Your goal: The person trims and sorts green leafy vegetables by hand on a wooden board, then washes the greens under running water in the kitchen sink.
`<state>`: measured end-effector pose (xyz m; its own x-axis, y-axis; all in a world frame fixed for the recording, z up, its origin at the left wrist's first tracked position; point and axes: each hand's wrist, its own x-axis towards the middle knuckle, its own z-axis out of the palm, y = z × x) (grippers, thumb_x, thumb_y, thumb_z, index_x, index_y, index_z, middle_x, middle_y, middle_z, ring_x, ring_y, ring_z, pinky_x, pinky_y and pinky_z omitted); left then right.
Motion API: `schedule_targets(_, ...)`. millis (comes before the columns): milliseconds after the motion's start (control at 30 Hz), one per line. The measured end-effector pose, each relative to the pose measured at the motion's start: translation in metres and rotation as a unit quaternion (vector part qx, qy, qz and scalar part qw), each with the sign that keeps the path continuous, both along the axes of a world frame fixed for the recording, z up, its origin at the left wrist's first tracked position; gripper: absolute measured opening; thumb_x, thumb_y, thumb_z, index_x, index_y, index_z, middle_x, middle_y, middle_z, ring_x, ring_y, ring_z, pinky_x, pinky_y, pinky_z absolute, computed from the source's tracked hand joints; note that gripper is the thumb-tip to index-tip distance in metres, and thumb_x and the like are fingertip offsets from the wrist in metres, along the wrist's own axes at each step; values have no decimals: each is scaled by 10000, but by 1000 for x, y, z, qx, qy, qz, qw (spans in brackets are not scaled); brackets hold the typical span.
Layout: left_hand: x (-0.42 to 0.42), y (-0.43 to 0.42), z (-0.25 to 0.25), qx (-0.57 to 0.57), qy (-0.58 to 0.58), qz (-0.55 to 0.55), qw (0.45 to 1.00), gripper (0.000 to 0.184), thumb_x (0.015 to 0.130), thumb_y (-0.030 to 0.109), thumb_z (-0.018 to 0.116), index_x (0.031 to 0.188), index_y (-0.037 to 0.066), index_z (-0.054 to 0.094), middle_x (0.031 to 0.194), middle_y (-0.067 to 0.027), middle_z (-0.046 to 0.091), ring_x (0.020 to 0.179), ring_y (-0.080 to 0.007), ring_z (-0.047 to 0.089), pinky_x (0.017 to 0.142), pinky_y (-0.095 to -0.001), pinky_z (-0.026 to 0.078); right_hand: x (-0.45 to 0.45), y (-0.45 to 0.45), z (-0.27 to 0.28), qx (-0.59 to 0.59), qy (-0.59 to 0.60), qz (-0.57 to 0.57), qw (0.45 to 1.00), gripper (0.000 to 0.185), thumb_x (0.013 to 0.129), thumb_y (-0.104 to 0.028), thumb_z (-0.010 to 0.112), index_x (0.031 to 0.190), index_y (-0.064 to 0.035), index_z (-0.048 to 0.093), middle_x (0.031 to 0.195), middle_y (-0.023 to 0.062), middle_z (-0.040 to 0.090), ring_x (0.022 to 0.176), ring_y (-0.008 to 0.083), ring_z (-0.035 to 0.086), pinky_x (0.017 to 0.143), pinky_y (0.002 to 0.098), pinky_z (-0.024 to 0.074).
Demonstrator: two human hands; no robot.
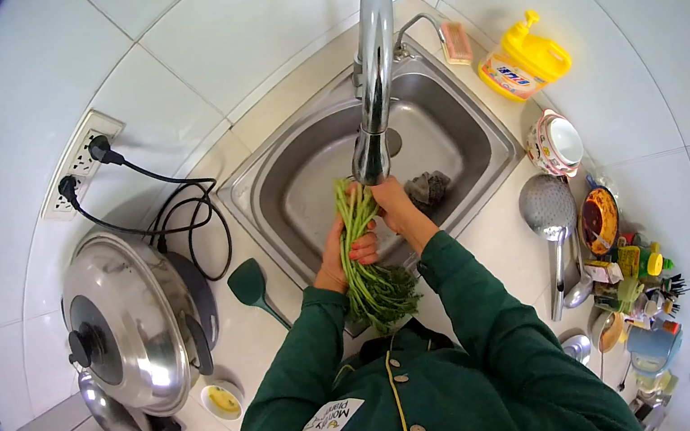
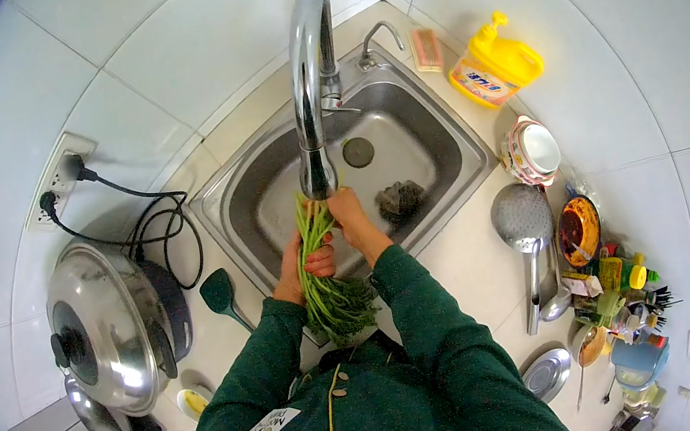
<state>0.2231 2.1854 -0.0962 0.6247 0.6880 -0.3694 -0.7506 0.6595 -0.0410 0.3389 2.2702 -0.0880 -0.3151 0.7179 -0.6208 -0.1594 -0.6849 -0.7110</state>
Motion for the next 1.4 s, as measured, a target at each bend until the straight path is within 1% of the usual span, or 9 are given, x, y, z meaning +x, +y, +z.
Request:
schedule_targets(200,-6,5,10,1,17,-5,1000,580,840,596,295,865,45,477,470,37,296,334,-51,249,363,-201,216,6,3,-9,53,35,6,998,315,823,-277,570,982,-10,517,800,41,589,665,144,543,559,269,413)
schedule_targets(400,7,26,23,-15,287,95,953,195,825,173,558,972,46,540,808,-60,567,635,-146,554,575,-290,464,8,-6,-8,-102,87,-42,990,422,824,-381,543,1108,-81,457,1045,48,500,916,126,457,705,314,380)
schedule_targets(567,16,41,1,27,361,121,925,182,819,177,564,932,34,554,866,-65,585,754,-165,567,634,-313,471,-1,-24,6,61,-26,50,997,554,797,-384,589,1223,-103,375,1113,67,446,1038,152,399,872,317,348)
schedule_targets(633,20,47,-9,66,586,88,803,228,814,211,567,930,15,557,887,-84,589,789,-166,568,648,-313,465,5,-22,15,26,-31,55,998,556,778,-333,630,1199,-68,381,1101,67,447,1036,133,401,863,291,345)
schedule_targets(867,-4,65,3,155,606,-101,773,496,804,405,536,1068,-11,478,1046,-155,538,840,-205,555,687,-357,445,27,-16,21,76,83,203,973,279,739,-208,669,886,-49,494,790,42,546,688,122,528,597,253,440)
schedule_targets(933,1,67,33,28,267,28,963,417,840,346,511,1037,-21,496,988,-149,567,799,-200,566,664,-332,464,29,-17,20,47,86,219,971,226,738,-176,661,848,-43,515,746,44,562,624,122,543,552,246,450)
schedule_targets(1000,5,59,33,95,305,26,947,392,842,328,515,1010,-26,514,928,-131,582,750,-184,575,601,-300,472,29,-17,25,-83,139,138,977,178,745,-140,638,823,-37,516,716,60,568,550,140,549,495,256,459)
schedule_targets(1133,8,56,22,195,458,24,867,403,877,348,462,963,-39,536,846,-135,602,687,-170,581,581,-278,487,28,-17,16,-98,140,134,976,152,766,-127,602,845,-31,514,708,62,570,520,139,543,468,248,462)
schedule_targets(1400,4,66,15,60,302,66,949,348,854,288,505,996,-28,532,845,-148,612,610,-168,579,469,-246,461,34,-20,25,-175,286,92,938,226,802,-141,491,976,3,501,795,70,575,641,146,569,561,279,497)
